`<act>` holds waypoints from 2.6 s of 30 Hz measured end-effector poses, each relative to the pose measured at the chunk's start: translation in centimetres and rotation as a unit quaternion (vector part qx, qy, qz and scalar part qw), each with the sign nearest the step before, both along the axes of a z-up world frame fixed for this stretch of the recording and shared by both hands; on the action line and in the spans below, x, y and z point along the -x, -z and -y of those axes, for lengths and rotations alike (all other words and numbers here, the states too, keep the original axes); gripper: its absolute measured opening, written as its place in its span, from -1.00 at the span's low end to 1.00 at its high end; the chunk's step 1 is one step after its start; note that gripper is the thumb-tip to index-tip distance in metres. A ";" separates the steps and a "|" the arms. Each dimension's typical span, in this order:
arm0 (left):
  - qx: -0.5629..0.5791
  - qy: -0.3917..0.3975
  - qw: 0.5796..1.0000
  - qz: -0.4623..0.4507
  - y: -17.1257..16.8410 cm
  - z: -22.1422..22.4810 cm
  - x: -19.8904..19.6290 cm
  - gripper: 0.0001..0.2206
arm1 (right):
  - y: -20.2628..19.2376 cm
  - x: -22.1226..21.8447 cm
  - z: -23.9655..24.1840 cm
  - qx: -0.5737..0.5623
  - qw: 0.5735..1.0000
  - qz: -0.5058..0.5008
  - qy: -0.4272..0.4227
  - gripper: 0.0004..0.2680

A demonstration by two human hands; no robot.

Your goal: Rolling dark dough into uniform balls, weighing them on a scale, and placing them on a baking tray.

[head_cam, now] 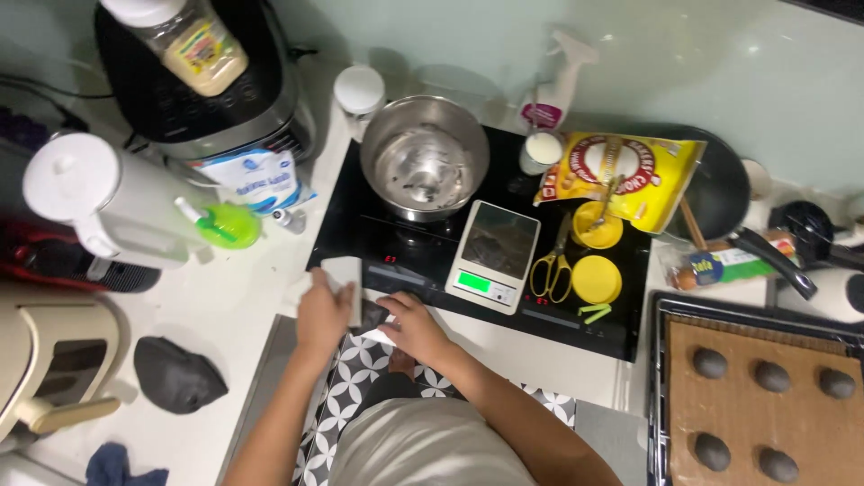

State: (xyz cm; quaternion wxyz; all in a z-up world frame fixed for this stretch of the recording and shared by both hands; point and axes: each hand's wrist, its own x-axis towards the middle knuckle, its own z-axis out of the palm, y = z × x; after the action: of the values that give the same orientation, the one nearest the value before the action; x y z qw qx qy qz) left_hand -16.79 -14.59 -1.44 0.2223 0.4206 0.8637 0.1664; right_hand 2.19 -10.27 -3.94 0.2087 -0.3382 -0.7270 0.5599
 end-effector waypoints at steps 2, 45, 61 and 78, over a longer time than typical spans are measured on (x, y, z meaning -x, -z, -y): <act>-0.041 0.006 0.999 0.024 -1.5 1.4 -2.0 -0.56 | 1.5 0.8 0.1 -0.016 0.999 0.034 -0.014 -0.66; -0.097 0.002 0.986 0.135 3.1 3.3 -5.8 -0.63 | 3.1 1.9 -0.8 -0.157 0.987 0.031 0.023 -0.83; -0.055 -0.124 0.966 0.221 -3.3 4.6 -4.2 -0.64 | 4.4 1.4 -0.2 -0.042 0.997 -0.024 0.063 -0.91; -0.153 0.165 0.971 0.085 -3.0 -1.1 -8.3 -0.80 | 0.0 -9.0 -7.8 -0.391 0.848 0.201 0.295 -0.80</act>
State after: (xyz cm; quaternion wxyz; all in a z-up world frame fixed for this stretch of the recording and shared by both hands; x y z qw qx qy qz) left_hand -8.50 -13.52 1.59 0.2521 0.5704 0.7249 0.2927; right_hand 11.19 -2.52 -3.97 0.3283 -0.5324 -0.7779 0.0614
